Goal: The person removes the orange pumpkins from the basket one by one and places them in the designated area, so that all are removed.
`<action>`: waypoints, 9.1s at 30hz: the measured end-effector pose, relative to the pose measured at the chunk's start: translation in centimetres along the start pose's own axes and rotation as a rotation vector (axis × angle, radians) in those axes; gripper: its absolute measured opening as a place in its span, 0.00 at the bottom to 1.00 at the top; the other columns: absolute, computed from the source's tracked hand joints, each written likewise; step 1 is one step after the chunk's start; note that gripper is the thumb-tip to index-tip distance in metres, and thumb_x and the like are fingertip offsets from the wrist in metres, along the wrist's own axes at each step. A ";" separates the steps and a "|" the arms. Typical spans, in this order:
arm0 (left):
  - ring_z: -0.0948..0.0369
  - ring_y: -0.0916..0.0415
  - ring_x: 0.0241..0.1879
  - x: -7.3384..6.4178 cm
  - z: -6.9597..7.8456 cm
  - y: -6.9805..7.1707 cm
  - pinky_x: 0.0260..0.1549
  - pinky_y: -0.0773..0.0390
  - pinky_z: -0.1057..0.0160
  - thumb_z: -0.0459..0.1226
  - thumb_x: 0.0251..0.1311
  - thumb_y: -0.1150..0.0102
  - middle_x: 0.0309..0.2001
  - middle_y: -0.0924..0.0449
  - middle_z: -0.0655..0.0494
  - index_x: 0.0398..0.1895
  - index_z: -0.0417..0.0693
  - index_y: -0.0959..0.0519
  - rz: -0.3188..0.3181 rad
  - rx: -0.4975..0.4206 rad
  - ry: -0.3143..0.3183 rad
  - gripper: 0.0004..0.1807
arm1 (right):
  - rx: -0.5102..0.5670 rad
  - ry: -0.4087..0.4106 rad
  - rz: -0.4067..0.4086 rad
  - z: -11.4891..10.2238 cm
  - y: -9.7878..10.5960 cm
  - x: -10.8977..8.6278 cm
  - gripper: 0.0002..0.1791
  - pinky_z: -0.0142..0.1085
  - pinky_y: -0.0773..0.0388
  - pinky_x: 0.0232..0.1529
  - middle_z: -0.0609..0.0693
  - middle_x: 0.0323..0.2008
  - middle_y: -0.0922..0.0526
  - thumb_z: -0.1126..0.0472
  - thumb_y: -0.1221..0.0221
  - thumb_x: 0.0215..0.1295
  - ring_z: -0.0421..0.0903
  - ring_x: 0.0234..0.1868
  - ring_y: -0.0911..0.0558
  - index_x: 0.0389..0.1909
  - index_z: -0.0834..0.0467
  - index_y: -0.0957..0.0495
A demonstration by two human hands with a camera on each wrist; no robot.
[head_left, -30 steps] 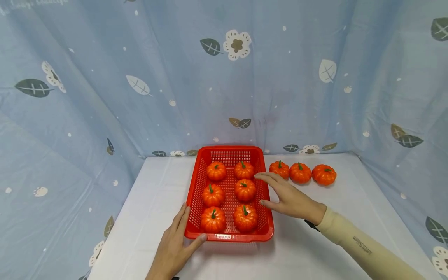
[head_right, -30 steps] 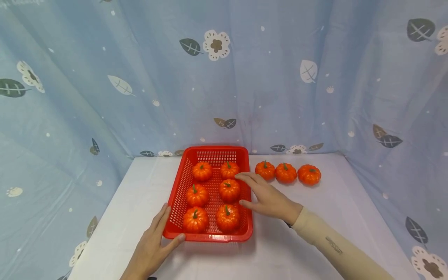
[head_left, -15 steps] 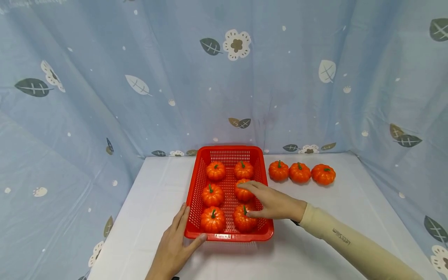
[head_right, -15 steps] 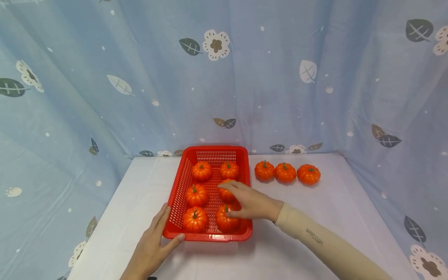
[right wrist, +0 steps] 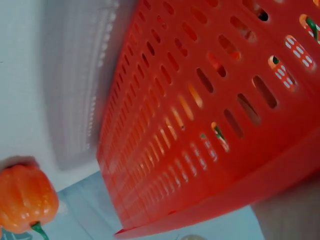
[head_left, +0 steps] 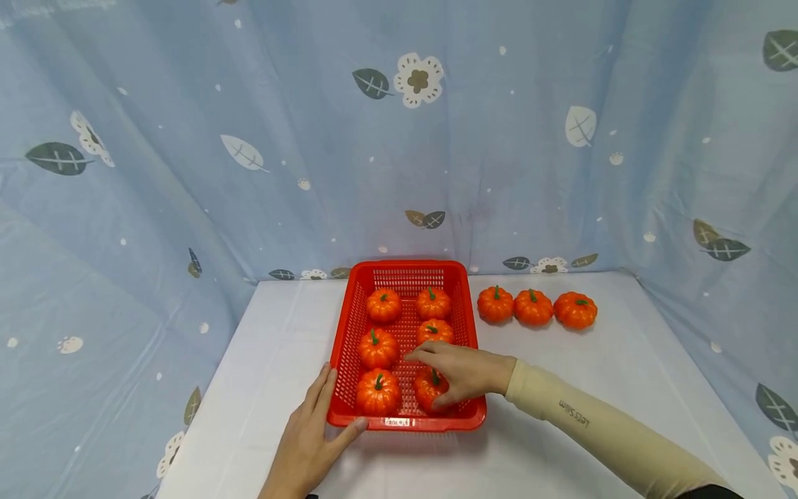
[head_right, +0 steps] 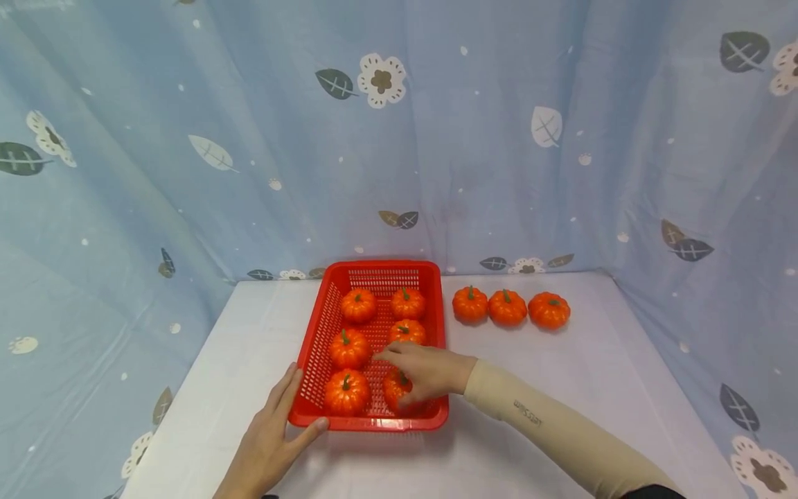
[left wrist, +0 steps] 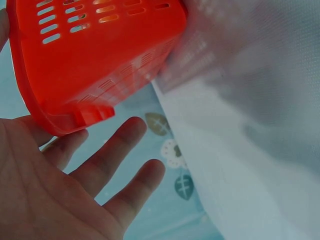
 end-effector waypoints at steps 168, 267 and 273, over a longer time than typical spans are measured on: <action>0.46 0.33 0.68 0.1 -0.2 -0.2 0.59 0.28 0.37 0.64 0.57 0.34 0.81 0.53 0.61 0.82 0.53 0.46 -0.010 -0.003 0.029 0.55 | 0.008 -0.907 0.722 27.0 7.2 -27.2 0.46 0.71 0.34 0.56 0.79 0.58 0.33 0.43 0.31 0.62 0.74 0.56 0.33 0.67 0.74 0.36; 0.44 0.33 0.68 0.0 -0.5 -0.3 0.60 0.29 0.36 0.65 0.57 0.35 0.81 0.53 0.61 0.82 0.56 0.48 -0.019 -0.031 0.037 0.55 | 0.210 0.047 0.549 -0.9 8.7 -1.9 0.40 0.50 0.32 0.68 0.45 0.71 0.35 0.49 0.30 0.64 0.44 0.72 0.35 0.74 0.46 0.38; 0.43 0.30 0.66 -0.1 -0.5 -0.4 0.57 0.27 0.36 0.66 0.57 0.35 0.81 0.53 0.60 0.82 0.54 0.48 -0.022 -0.014 0.036 0.55 | 0.181 0.081 0.481 -3.0 7.3 0.3 0.41 0.48 0.31 0.68 0.43 0.72 0.37 0.48 0.31 0.65 0.43 0.73 0.37 0.75 0.45 0.39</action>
Point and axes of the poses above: each hand's wrist, its own x-axis towards the middle knuckle, its own y-axis out of the back of the hand, z = x × y, the point moved 6 cm from there along x, towards the middle knuckle
